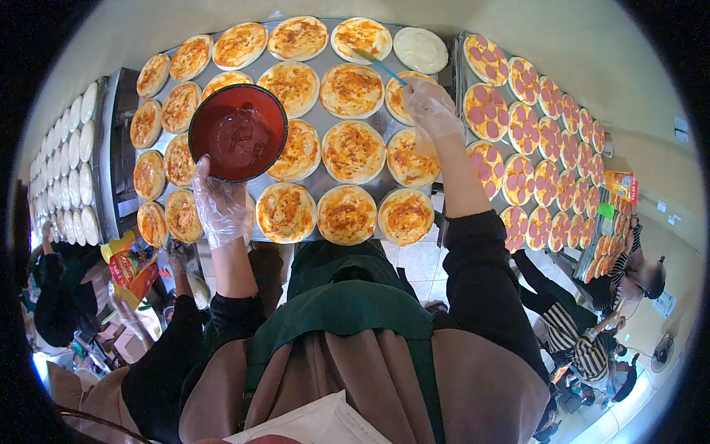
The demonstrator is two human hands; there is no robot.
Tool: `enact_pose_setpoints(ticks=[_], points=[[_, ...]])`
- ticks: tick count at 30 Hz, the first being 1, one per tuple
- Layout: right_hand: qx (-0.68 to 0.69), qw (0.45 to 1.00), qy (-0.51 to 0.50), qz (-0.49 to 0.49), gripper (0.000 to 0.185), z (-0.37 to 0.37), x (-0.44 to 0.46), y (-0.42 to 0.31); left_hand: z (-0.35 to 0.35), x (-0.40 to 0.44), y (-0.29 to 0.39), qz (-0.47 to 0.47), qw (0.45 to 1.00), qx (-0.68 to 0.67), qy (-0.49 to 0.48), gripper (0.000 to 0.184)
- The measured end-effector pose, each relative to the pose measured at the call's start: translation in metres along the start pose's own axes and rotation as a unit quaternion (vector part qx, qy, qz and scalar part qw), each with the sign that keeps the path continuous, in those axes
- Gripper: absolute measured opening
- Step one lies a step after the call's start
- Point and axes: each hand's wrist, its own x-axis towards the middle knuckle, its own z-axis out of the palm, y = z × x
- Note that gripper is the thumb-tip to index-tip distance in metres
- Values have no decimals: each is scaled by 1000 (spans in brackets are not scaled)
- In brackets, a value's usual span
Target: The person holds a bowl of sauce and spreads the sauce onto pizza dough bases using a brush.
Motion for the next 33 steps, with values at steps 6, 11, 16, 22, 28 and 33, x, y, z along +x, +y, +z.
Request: enact_pose_setpoints(ticks=[6,11,16,22,28,33], points=[[-44,995,87,15,25,41,16,36,8,-3,-2,1,1000,-13,-29,56],[-7,999,-30,34,27,42,2,17,6,-4,-4,-1,1000,3,6,57],[-28,996,83,-25,25,34,18,29,2,0,-4,2,1000,5,-10,58],[-271,908,228,-223,32,203,107,196,10,-5,-3,5,1000,-3,-22,55],[-120,991,-8,-60,28,59,16,64,8,-5,-3,-6,1000,-2,8,55],[-62,995,22,-73,25,28,21,19,3,-3,-3,2,1000,-1,2,53]])
